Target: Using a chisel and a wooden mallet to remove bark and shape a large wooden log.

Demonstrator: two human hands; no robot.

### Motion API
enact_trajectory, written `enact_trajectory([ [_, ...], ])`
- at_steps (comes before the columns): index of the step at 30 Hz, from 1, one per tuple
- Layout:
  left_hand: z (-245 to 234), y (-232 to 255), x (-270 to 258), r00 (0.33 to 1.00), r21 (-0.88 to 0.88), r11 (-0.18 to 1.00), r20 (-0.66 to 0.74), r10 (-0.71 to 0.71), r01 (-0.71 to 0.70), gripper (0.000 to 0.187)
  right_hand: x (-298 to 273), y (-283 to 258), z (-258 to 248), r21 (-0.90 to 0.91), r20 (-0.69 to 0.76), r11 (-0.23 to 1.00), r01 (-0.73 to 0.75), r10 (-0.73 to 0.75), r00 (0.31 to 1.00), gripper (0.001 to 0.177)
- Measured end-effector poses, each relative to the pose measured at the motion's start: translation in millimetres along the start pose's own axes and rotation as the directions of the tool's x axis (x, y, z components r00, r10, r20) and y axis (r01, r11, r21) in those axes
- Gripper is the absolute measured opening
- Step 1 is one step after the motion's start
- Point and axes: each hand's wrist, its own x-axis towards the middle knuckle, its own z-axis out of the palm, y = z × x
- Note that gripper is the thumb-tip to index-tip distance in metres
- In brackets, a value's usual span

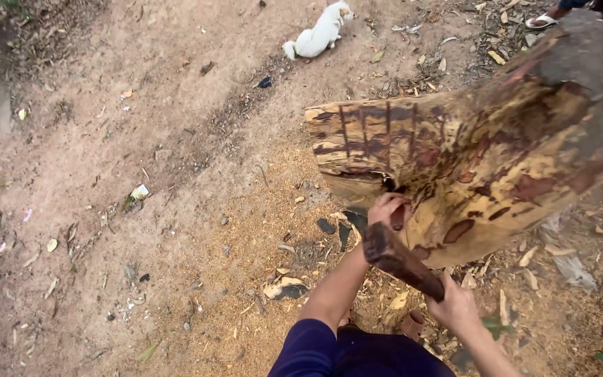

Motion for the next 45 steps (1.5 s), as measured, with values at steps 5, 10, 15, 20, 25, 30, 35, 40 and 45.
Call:
enact_trajectory([
  [5, -15, 20, 13, 0.996, -0.118, 0.989, 0.021, -0.092, 0.094, 0.021, -20, -22, -43, 0.039, 0.267, 0.999, -0.028, 0.016, 0.963, 0.038],
  [10, -10, 27, 12, 0.977, 0.091, 0.973, -0.06, -0.205, 0.21, 0.026, 20, 42, 1, -0.18, 0.024, 0.789, 0.587, -0.593, 0.805, 0.037],
  [15, -1, 20, 9, 0.977, -0.212, 0.973, -0.17, -0.131, 0.093, 0.018, 15, -1, -54, -0.165, 0.204, 0.982, 0.088, -0.053, 0.978, 0.057],
  [20, -12, 32, 9, 0.988, -0.023, 0.989, -0.046, -0.149, 0.148, 0.021, 18, 61, 2, -0.3, -0.12, 0.764, 0.571, -0.624, 0.772, 0.049],
  [25, 10, 39, -10, 0.984, -0.119, 0.979, -0.055, -0.172, 0.165, 0.017, 33, 59, -27, -0.26, 0.059, 0.901, 0.348, -0.345, 0.937, 0.05],
  [30, 85, 21, -121, 0.901, 0.439, 0.861, 0.432, 0.049, -0.257, 0.035, -8, 53, -28, 0.054, 0.163, 0.965, 0.258, -0.263, 0.951, 0.046],
  [35, 52, 26, -157, 0.765, -0.112, 0.906, 0.583, -0.273, 0.409, 0.051, -46, 65, -48, 0.312, 0.21, 0.94, 0.142, -0.213, 0.954, 0.046],
  [40, -21, 48, -96, 0.92, -0.166, 0.933, 0.291, -0.262, 0.318, 0.032, -55, 87, -34, 0.253, 0.251, 0.916, 0.311, -0.373, 0.893, 0.044],
  [45, -48, 58, -25, 0.973, -0.189, 0.969, -0.133, -0.188, 0.162, 0.015, -54, 82, -17, 0.328, 0.049, 0.753, 0.57, -0.616, 0.786, 0.038],
])
